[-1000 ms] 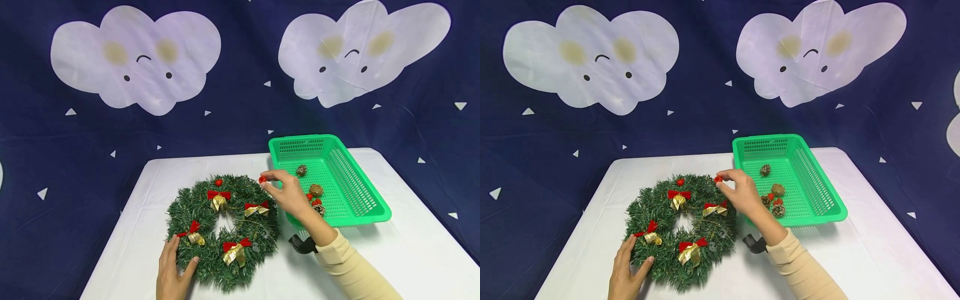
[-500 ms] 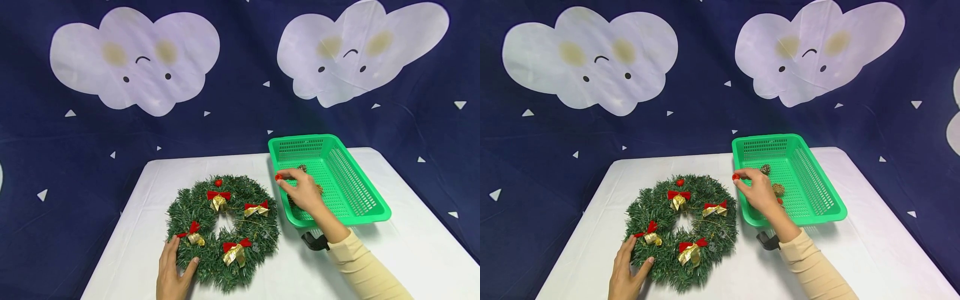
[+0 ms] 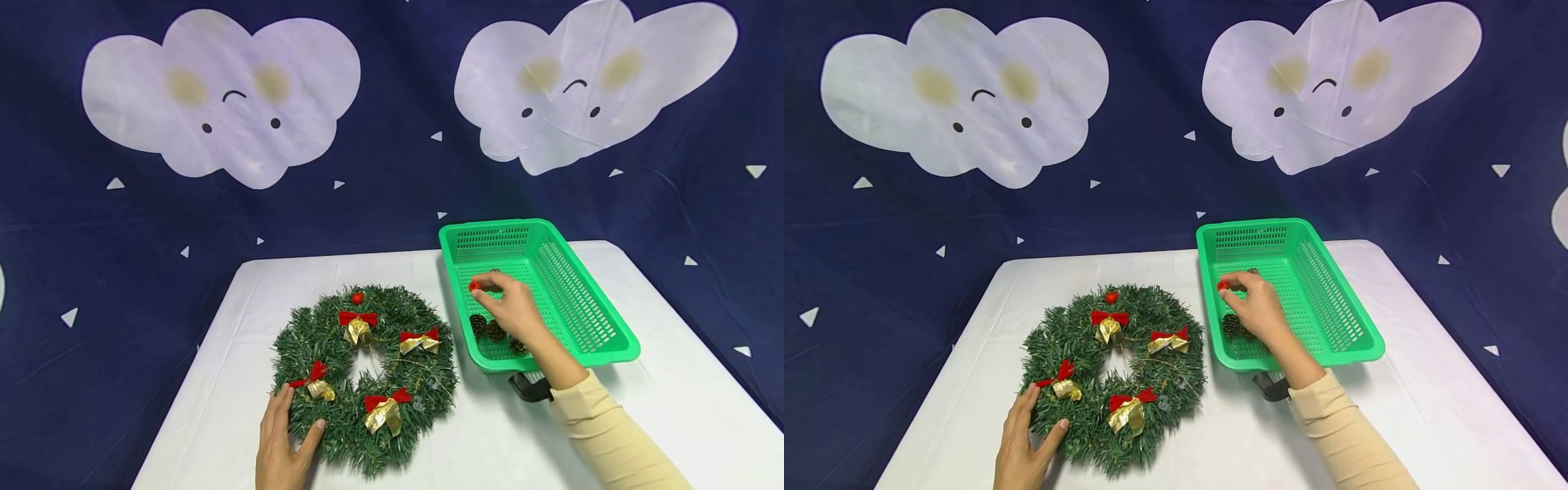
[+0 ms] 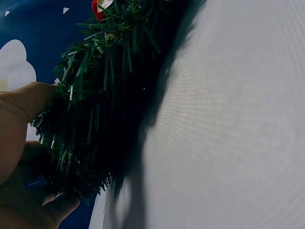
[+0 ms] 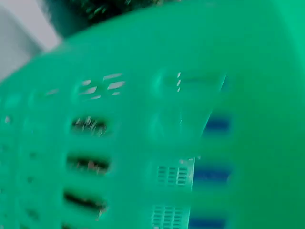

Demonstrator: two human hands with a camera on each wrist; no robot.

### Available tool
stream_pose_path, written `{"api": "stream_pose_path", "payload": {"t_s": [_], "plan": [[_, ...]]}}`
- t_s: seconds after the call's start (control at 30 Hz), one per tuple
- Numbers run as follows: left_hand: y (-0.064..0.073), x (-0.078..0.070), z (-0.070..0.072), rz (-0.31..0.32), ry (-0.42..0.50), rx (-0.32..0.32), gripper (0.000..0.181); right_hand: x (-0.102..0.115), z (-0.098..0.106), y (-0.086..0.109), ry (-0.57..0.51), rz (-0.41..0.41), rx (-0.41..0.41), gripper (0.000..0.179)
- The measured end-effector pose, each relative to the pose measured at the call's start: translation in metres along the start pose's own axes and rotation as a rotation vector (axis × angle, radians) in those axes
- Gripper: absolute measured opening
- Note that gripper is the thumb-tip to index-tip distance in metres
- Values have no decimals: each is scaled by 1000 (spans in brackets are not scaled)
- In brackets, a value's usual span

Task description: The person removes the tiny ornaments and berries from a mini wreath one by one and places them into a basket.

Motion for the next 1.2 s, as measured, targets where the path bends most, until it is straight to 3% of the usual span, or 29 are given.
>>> {"api": "stream_pose_path", "payload": {"t_s": [0.33,0.8,1.2], "plan": [[0,0,0,2,-2,4,74,-23,10,-5,100,-89,51,30],[0,1,-1,9,-8,8,74,-41,18,-9,181,-147,114,28],[0,1,-1,-12,1,-16,74,-67,27,-12,258,-114,218,25]]}}
Point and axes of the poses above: each hand's wrist, its own y-axis away from the middle knuckle, its own z-axis out of the back of the hand, x = y × z, the point moved 3 cm from there along -y, towards the middle knuckle, and after that the axes turned 13 degrees about -z, right-handed, at the moved point
